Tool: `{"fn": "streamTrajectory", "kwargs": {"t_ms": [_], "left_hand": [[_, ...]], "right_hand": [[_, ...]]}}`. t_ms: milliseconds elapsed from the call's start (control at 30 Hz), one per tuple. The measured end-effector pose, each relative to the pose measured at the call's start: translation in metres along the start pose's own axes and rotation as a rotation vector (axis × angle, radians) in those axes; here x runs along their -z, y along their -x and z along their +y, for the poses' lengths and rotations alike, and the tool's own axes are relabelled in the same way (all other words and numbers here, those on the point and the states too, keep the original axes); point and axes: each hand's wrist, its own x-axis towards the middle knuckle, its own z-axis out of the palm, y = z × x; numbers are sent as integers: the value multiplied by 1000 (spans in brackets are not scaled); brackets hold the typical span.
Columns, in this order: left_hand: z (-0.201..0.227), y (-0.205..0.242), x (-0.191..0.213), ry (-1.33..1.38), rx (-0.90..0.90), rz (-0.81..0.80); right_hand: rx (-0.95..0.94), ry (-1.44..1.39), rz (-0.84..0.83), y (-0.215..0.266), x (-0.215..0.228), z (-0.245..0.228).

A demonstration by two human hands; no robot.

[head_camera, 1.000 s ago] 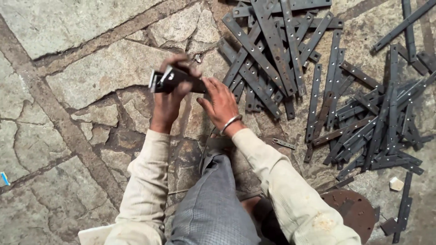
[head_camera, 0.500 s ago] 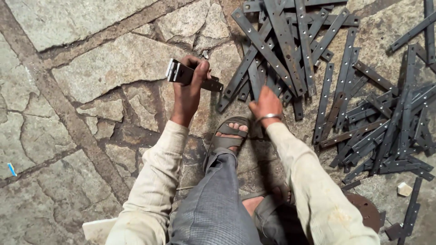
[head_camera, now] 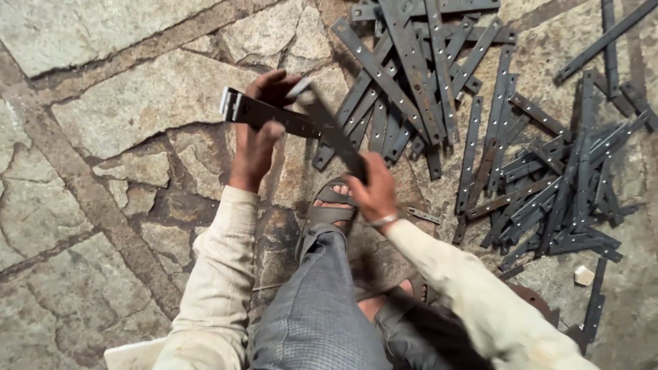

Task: The person sits on a stone floor and sorts a pile of black metal brackets and small cylindrical pins. They pick up brackets, align them, and stack them into neat piles while also handling the pins separately.

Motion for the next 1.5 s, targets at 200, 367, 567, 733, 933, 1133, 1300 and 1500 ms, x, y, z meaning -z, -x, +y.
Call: {"fn": "streamTrajectory", "kwargs": {"t_ms": [200,367,567,733,933,1133,1300,1500], "left_hand": [[-19,8,2,-54,78,11],[-40,14,4,-45,185,172],[-36,5,-12,-153,112,330],[10,-12,-24,-22,30,387],[-18,-3,-21,-273,22,292],[-29,10,-10,-318,-21,225],[-34,8,0,-201,-8,263],[-34,7,19,-273,30,255]], "right_hand": [[288,307,7,-87,-46,11],[-46,605,98,-155,17,103],[-176,789,-4,-153,68,139],[-191,946,145,-155,51,173],[-364,695,-19,-102,31,169],[-217,85,-70,-9,26,231],[-783,-547,-210,22,77,103],[-669,-254,65,82,100,109]]}}
